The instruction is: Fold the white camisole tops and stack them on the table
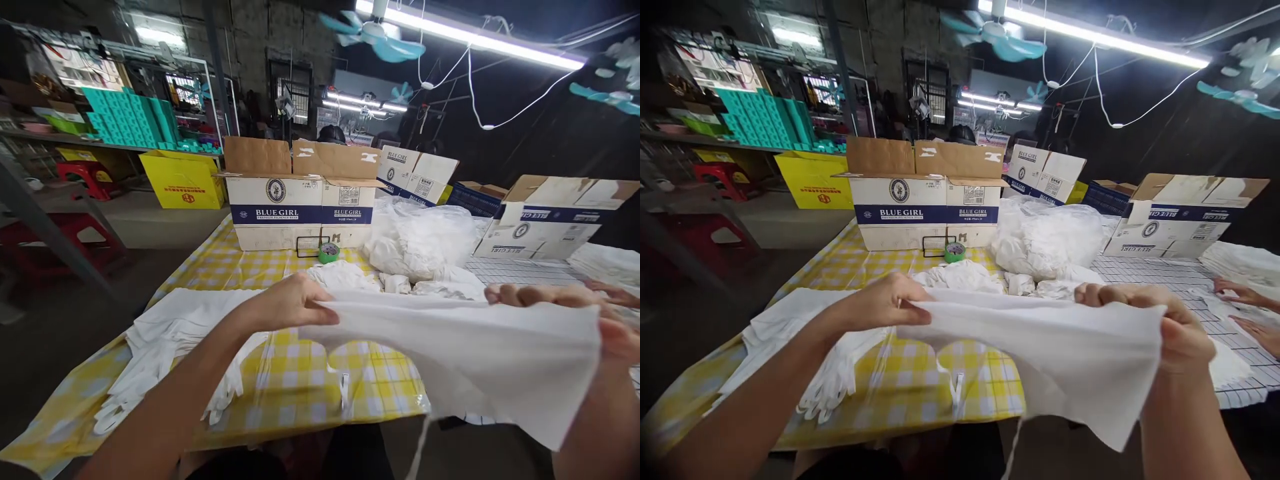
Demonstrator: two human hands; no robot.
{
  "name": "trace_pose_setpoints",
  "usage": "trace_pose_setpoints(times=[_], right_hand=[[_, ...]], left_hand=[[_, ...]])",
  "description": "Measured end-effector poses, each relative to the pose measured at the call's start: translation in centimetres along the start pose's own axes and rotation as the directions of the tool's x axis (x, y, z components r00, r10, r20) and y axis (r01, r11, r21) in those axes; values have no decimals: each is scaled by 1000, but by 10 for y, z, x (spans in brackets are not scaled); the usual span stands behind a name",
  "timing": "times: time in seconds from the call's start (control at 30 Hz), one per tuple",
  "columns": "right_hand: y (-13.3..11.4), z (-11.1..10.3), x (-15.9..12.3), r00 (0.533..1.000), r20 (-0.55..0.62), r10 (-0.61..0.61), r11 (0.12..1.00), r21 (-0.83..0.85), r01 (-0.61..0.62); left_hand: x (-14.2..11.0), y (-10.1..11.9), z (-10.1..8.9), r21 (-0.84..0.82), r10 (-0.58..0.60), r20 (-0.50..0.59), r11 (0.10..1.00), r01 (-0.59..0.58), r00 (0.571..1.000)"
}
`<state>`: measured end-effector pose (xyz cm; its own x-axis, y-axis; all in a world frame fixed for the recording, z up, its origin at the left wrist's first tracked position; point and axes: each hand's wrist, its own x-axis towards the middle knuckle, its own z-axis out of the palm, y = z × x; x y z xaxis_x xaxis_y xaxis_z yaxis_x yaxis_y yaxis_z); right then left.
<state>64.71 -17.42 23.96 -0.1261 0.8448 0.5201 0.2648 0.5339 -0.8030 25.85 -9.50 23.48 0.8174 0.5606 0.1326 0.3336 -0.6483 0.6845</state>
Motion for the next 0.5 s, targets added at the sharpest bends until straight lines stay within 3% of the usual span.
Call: trace_pose_setpoints(times=[0.07, 0.13, 0.23, 0.3, 0.37, 0.43, 0.5], right_hand=[[-3, 3, 10, 1000, 11, 13, 991, 130, -14], [-4, 1, 20, 997, 37, 72, 986, 146, -77], [-8, 5, 35, 983, 107, 146, 980, 122, -159], [-16, 16, 46, 978, 127, 165, 971, 154, -184], [-26, 34, 57, 976, 143, 163, 961, 200, -190], [-37, 54, 66, 977, 162, 137, 958, 230, -172], [-47, 70, 74, 978, 185, 98, 965, 224, -140]], left_hand=[[-4, 7, -13, 22, -28, 26, 999, 28, 999], [-9, 10, -16, -8, -63, 143, 998, 65, 988], [-10, 7, -3, -172, -143, 274, 966, 195, 951], [-6, 6, 15, -412, -114, 358, 872, 266, 927], [3, 8, 35, -636, 16, 438, 712, 297, 899], [13, 14, 53, -747, 143, 474, 587, 311, 869], [19, 20, 62, -790, 185, 460, 531, 305, 869]])
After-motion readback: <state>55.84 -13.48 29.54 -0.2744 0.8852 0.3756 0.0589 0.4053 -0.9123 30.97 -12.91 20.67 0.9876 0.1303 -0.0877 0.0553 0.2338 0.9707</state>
